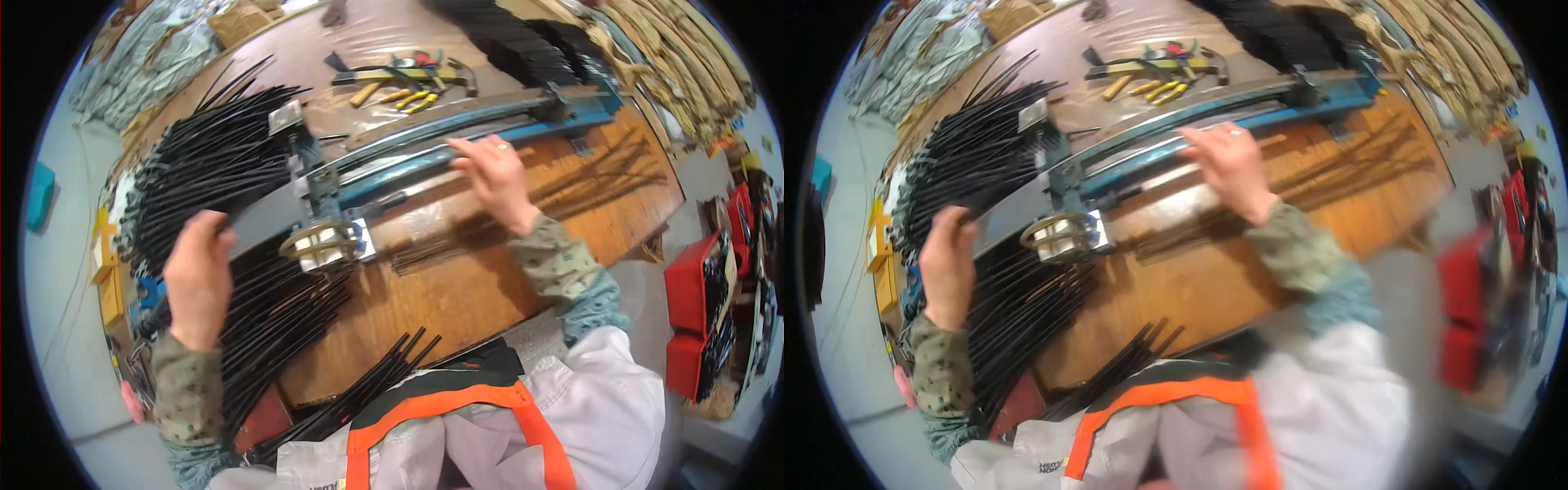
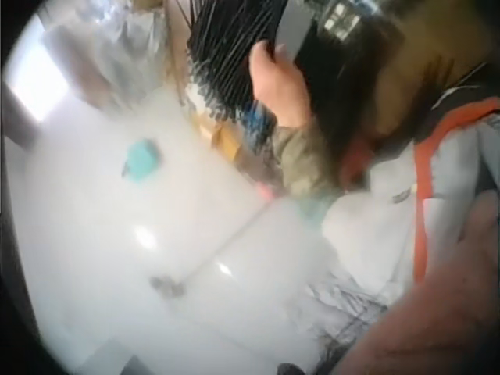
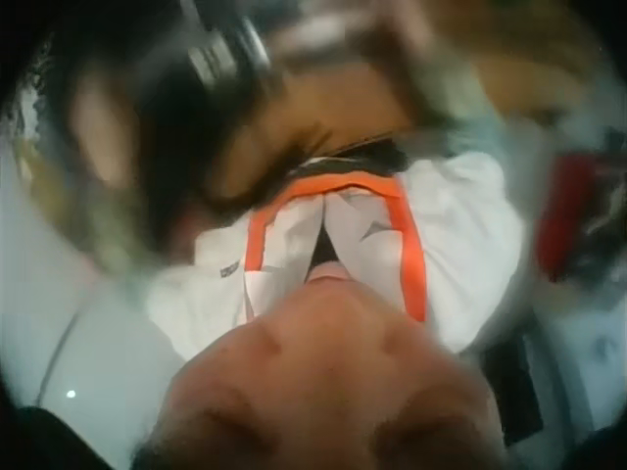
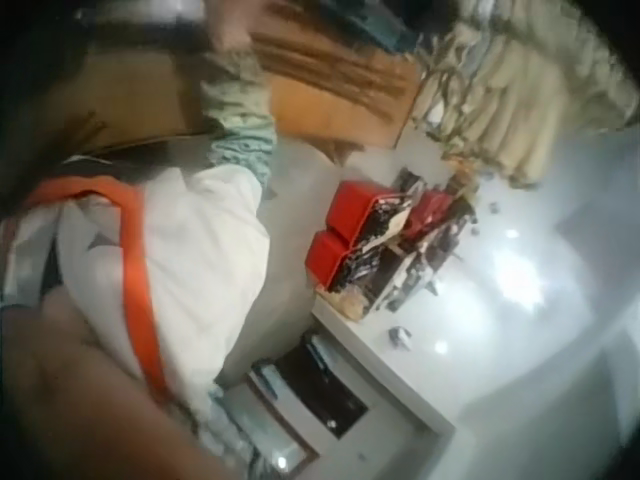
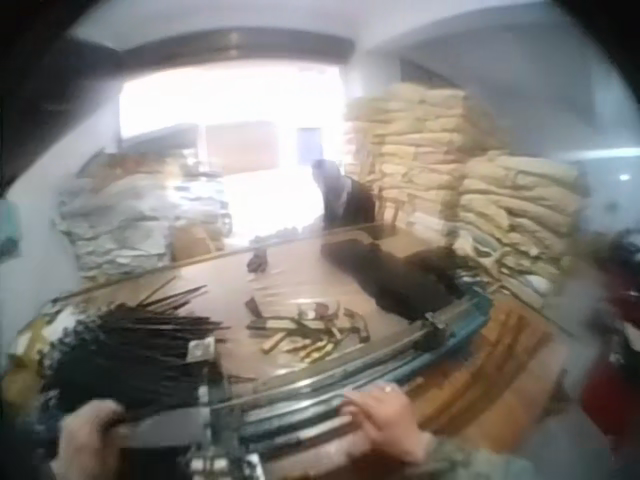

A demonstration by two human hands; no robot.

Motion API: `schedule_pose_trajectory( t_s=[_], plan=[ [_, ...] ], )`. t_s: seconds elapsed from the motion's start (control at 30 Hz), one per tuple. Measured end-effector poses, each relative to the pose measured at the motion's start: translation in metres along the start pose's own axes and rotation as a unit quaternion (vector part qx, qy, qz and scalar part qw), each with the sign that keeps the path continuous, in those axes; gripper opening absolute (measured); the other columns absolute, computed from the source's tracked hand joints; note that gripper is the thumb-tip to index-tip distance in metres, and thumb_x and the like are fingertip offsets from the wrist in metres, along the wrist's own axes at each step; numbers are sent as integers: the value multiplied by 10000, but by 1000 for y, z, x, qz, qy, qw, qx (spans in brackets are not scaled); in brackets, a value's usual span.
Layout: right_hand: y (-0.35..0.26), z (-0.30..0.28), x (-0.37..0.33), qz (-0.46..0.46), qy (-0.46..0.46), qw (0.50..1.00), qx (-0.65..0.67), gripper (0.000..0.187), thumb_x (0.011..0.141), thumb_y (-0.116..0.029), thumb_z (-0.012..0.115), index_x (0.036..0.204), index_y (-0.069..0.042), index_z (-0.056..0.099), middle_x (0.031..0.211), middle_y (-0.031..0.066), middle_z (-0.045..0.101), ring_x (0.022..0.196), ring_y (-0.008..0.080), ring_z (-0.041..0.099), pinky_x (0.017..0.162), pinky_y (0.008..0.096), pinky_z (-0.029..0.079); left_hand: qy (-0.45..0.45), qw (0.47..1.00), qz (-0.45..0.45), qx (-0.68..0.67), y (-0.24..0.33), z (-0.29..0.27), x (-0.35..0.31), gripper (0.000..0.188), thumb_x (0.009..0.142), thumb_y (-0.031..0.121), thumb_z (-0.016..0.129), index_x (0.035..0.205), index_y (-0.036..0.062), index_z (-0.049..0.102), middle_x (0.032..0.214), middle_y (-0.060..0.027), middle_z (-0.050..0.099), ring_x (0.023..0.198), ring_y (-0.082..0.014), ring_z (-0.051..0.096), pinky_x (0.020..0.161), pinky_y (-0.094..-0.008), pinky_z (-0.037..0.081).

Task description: The person repeatedly inserts metal springs into plastic tubes by hand and places the assembled tubes onto a stack on the table.

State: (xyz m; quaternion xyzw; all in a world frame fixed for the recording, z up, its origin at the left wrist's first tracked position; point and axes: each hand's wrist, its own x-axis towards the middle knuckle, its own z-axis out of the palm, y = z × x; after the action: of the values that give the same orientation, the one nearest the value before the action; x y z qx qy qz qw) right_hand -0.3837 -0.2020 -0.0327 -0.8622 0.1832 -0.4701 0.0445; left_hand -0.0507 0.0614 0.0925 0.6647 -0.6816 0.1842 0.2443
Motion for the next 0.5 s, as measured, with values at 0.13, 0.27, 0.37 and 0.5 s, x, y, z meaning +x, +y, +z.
schedule_pose_trajectory(
  t_s=[0.13, 0.27, 0.37, 0.5],
  plan=[
    [3, 29, -5, 141, -96, 982, 87, 175, 991, -131, 679, 1148, -70, 725, 868, 63, 713, 741, 201, 634, 658, 350, 499, 9, 996, -90, -9, -24, -35, 7, 151, 983, 39, 681, 1122, -12, 653, 908, -169, 633, 769, -326, 618, 681, -367, 504],
    [-58, 76, 76, 167, -171, 912, 334, 166, 1023, -143, 668, 1098, -3, 714, 837, 47, 672, 769, 100, 606, 707, 282, 510, 43, 993, -107, -39, -23, -45, 3, 181, 988, 57, 687, 1147, -26, 666, 871, -160, 628, 710, -294, 600, 664, -347, 495],
    [-87, 122, 121, 50, -196, 896, 395, 134, 998, -124, 703, 1032, 5, 716, 860, 50, 703, 800, 99, 629, 742, 272, 513, 61, 993, -100, -31, -30, -54, -18, 193, 981, 59, 698, 1154, -22, 672, 847, -153, 619, 696, -279, 594, 650, -352, 489],
    [-91, 150, 125, -35, -168, 931, 323, 143, 956, -172, 754, 1009, -40, 746, 874, 77, 733, 797, 204, 666, 735, 325, 515, 35, 986, -161, 2, -54, -61, -63, 198, 978, 82, 710, 1149, -13, 678, 821, -143, 609, 661, -275, 577, 627, -360, 477]
  ],
)
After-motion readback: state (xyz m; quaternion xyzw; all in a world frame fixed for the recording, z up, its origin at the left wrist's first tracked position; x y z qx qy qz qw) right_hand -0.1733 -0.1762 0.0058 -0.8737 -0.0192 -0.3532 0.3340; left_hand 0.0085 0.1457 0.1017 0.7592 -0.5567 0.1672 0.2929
